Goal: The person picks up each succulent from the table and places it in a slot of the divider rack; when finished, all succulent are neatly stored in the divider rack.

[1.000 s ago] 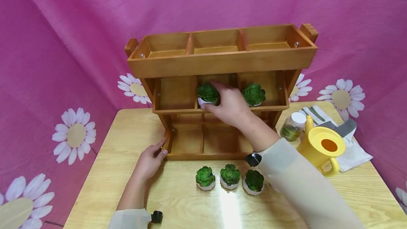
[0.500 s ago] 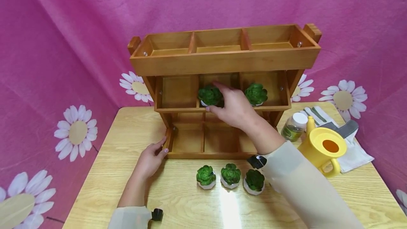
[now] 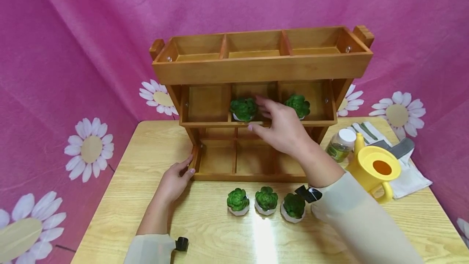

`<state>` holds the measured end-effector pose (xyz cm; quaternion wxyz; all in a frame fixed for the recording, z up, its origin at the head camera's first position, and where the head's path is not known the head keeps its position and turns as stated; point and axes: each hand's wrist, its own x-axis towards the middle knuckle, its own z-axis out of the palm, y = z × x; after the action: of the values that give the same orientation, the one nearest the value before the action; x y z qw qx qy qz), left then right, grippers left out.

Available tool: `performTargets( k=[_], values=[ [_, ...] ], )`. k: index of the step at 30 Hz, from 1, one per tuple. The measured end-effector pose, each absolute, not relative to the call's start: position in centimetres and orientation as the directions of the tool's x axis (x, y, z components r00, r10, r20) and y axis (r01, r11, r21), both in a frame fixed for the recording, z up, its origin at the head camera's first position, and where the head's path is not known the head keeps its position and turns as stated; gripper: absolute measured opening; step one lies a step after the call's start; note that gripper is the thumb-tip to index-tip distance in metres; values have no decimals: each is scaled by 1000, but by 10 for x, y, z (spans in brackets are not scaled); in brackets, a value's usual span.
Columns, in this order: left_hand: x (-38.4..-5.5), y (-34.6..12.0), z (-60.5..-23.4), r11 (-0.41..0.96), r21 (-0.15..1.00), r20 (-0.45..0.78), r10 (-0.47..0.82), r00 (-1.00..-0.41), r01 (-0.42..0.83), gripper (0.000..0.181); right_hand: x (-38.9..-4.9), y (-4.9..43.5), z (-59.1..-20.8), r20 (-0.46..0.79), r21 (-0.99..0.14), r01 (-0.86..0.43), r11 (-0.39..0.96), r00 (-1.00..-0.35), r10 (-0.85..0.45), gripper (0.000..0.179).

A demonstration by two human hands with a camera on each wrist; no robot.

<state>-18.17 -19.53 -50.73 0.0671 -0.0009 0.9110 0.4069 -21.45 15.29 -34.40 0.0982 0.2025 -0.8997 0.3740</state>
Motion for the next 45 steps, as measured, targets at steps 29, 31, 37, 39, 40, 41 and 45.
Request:
performTargets(
  k=[29, 31, 37, 39, 40, 41, 45],
  values=[
    [-183, -197, -509, 670, 740, -120, 58, -991, -50, 54, -149, 203, -393, 568, -636, -537, 555, -812, -135, 53],
    [-184, -196, -509, 671, 739, -123, 54, -991, -55, 54, -143, 207, -398, 575, -631, -546, 551, -806, -140, 53],
    [-183, -195, -509, 667, 742, -130, 44, -990, -68, 54, -126, 220, -414, 577, -635, -558, 534, -802, -152, 56],
    [-184, -195, -509, 667, 742, -133, 43, -990, -70, 54, -122, 224, -419, 572, -629, -550, 550, -806, -152, 57],
    [-183, -195, -508, 669, 740, -136, 44, -990, -72, 54, -120, 227, -422, 567, -625, -544, 559, -809, -153, 57],
    [-183, -195, -508, 669, 740, -137, 47, -989, -71, 54, -118, 230, -425, 565, -619, -541, 569, -810, -155, 58],
    [-184, -195, -506, 671, 738, -135, 51, -990, -67, 54, -112, 242, -435, 534, -601, -514, 612, -828, -171, 60]
  ],
)
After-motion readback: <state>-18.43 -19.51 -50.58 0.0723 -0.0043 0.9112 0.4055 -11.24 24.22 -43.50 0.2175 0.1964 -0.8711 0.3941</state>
